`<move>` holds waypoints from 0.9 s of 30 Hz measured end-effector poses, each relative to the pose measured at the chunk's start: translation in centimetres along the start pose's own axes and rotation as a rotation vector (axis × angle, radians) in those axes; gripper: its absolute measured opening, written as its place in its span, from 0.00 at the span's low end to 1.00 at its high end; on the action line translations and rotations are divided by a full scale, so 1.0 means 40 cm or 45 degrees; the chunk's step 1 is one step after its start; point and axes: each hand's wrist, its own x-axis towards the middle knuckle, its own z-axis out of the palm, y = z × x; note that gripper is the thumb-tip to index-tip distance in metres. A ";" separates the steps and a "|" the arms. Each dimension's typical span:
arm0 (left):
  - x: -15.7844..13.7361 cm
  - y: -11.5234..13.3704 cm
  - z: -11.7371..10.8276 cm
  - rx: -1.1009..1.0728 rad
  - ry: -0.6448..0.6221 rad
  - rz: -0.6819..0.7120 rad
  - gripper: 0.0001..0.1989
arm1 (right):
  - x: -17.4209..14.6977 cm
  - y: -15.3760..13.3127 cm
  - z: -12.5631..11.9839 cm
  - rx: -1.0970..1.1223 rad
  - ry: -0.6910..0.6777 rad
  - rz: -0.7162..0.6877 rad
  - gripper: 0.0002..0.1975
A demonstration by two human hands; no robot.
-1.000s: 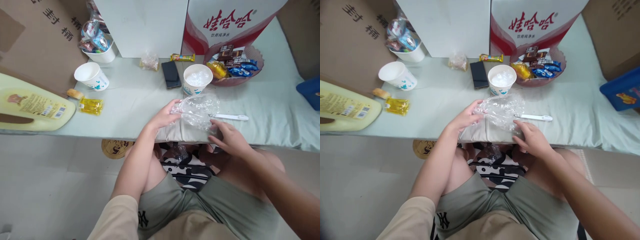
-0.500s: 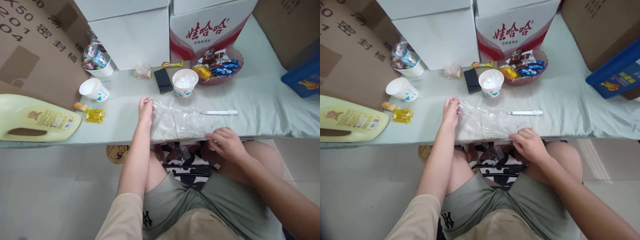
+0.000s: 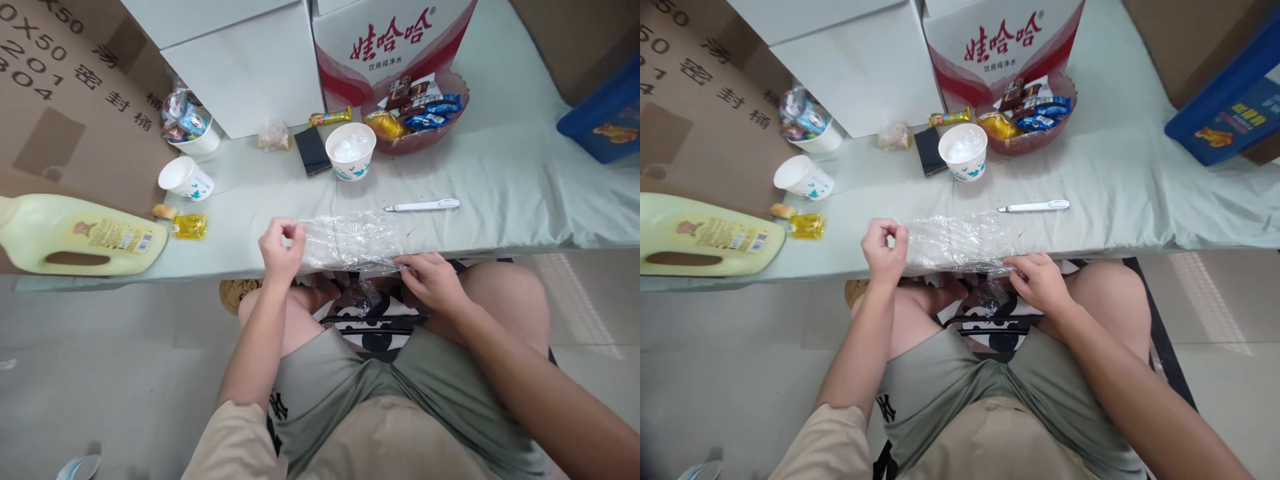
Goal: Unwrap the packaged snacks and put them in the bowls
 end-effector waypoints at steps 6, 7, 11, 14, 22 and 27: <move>-0.111 0.051 -0.030 0.332 -0.996 0.236 0.19 | -0.005 -0.004 -0.008 0.072 -0.037 0.059 0.12; -0.123 0.037 -0.037 0.312 -1.006 0.223 0.19 | -0.004 -0.004 -0.006 0.080 -0.037 0.061 0.13; -0.141 -0.014 -0.090 0.034 -0.890 0.229 0.21 | 0.003 -0.002 0.002 0.078 -0.028 -0.011 0.07; -0.141 -0.023 -0.137 -0.033 -0.748 0.188 0.17 | 0.009 -0.002 0.000 0.109 0.075 -0.080 0.07; -0.031 0.041 -0.016 -0.169 -0.525 0.102 0.10 | 0.025 -0.050 -0.067 0.448 0.311 0.036 0.05; 0.182 0.297 0.027 -0.157 -0.429 0.554 0.11 | 0.082 -0.072 -0.251 0.346 0.570 0.196 0.07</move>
